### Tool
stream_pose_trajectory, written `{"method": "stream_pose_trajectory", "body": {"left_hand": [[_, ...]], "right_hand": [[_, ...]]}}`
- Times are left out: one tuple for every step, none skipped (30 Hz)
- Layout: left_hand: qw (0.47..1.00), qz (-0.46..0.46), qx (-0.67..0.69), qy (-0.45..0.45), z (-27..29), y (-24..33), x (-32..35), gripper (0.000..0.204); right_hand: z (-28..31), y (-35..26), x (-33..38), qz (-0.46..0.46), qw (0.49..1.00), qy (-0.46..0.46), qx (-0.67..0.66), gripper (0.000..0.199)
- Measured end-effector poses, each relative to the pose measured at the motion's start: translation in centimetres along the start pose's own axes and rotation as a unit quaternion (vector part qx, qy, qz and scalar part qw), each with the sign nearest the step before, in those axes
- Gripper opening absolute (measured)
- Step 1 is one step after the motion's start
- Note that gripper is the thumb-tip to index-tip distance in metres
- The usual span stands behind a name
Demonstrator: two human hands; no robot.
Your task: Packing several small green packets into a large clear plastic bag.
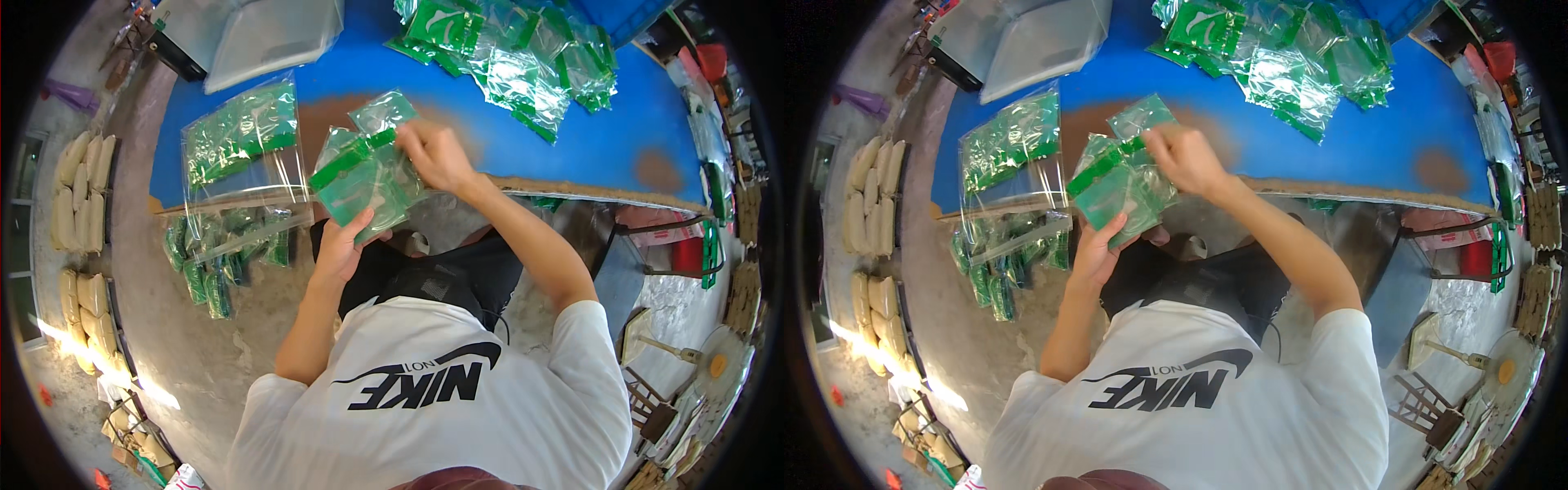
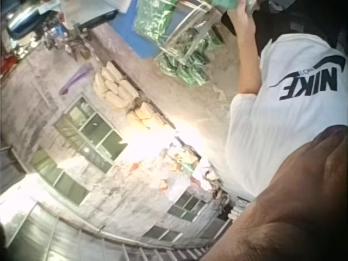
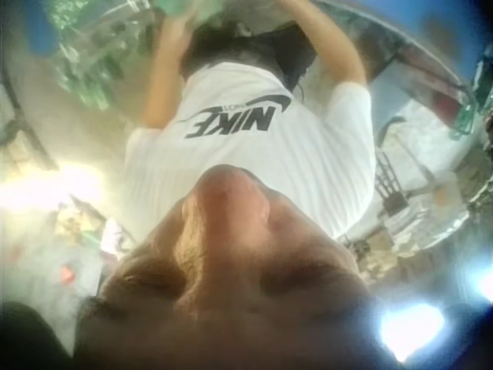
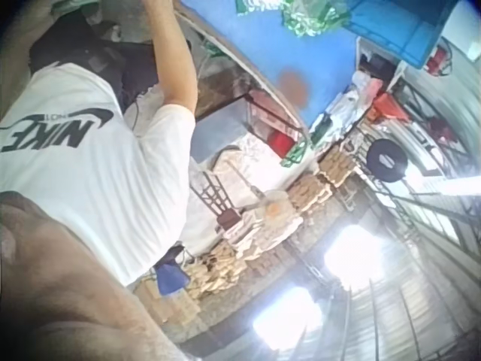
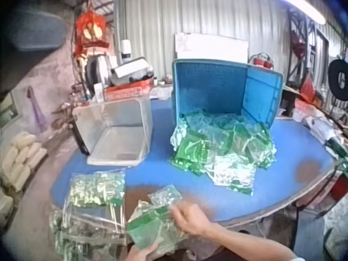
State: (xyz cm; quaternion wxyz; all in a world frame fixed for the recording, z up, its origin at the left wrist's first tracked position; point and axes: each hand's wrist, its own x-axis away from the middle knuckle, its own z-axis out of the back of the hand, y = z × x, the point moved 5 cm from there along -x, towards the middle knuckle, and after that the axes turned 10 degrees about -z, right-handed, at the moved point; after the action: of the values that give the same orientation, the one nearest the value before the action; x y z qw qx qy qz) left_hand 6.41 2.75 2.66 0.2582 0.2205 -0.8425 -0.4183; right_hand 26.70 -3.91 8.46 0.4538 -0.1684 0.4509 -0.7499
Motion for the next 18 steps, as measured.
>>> {"method": "stream_pose_trajectory", "body": {"left_hand": [[1.000,-0.013,-0.006,0.008,-0.4,0.1,-0.5,0.037],[1.000,-0.017,-0.004,0.001,-0.3,0.0,-0.5,0.037],[1.000,-0.021,-0.004,-0.001,-0.4,0.3,-0.5,0.037],[1.000,-0.022,0.000,0.011,-0.4,0.2,0.1,0.037],[0.999,-0.022,0.004,0.023,-0.3,0.0,0.6,0.037],[0.999,-0.020,0.004,0.025,0.0,-0.4,0.9,0.037],[0.999,-0.028,0.008,0.036,0.9,-0.7,0.9,0.038],[0.998,-0.037,0.011,0.046,1.6,-1.0,1.0,0.039],[0.998,-0.033,0.011,0.045,2.1,-1.4,1.1,0.039],[0.998,-0.026,0.000,0.049,2.6,-1.6,1.0,0.042],[0.998,-0.020,-0.010,0.055,3.1,-1.7,1.0,0.046],[0.998,-0.019,-0.011,0.057,3.2,-1.7,0.9,0.046],[0.998,-0.032,-0.037,0.042,3.0,-1.5,0.6,0.046],[0.997,-0.044,-0.063,0.027,2.7,-1.3,0.4,0.046],[0.997,-0.046,-0.064,0.026,2.8,-1.5,0.4,0.046],[0.997,-0.040,-0.070,0.022,3.0,-1.8,0.3,0.045],[0.997,-0.034,-0.073,0.018,3.1,-2.2,0.2,0.045],[0.997,-0.035,-0.071,0.018,3.0,-2.2,0.0,0.045]], "right_hand": [[1.5,0.7,-0.9,-0.030,0.991,0.126,0.012,0.026],[2.1,1.4,-1.3,-0.020,0.987,0.150,0.051,0.017],[2.5,1.9,-1.9,-0.017,0.987,0.152,0.051,0.017],[2.4,1.4,-1.5,0.056,0.987,0.131,0.077,0.016],[2.1,0.8,-1.2,0.127,0.981,0.109,0.102,0.021],[1.4,0.9,-1.2,0.146,0.975,0.044,0.161,0.032],[1.3,1.0,-1.2,0.142,0.976,0.044,0.161,0.032],[0.6,0.8,-1.2,0.172,0.964,0.024,0.201,0.030],[-0.1,0.7,-1.0,0.201,0.950,0.003,0.239,0.030],[-0.4,0.8,-1.1,0.206,0.944,0.011,0.257,0.030],[-0.4,-0.5,-1.3,0.206,0.945,0.010,0.255,0.030],[-0.4,-0.7,-2.0,0.106,0.937,-0.035,0.330,0.031],[-0.1,-0.5,-2.3,0.004,0.912,-0.077,0.402,0.032],[-0.1,-0.2,-2.6,0.005,0.912,-0.074,0.402,0.032],[0.2,0.2,-3.2,0.019,0.910,-0.053,0.411,0.037],[0.6,0.6,-3.8,0.034,0.907,-0.032,0.420,0.042],[1.1,1.0,-4.4,0.035,0.906,-0.032,0.422,0.042],[2.2,1.7,-5.0,-0.024,0.935,-0.010,0.354,0.051]]}}
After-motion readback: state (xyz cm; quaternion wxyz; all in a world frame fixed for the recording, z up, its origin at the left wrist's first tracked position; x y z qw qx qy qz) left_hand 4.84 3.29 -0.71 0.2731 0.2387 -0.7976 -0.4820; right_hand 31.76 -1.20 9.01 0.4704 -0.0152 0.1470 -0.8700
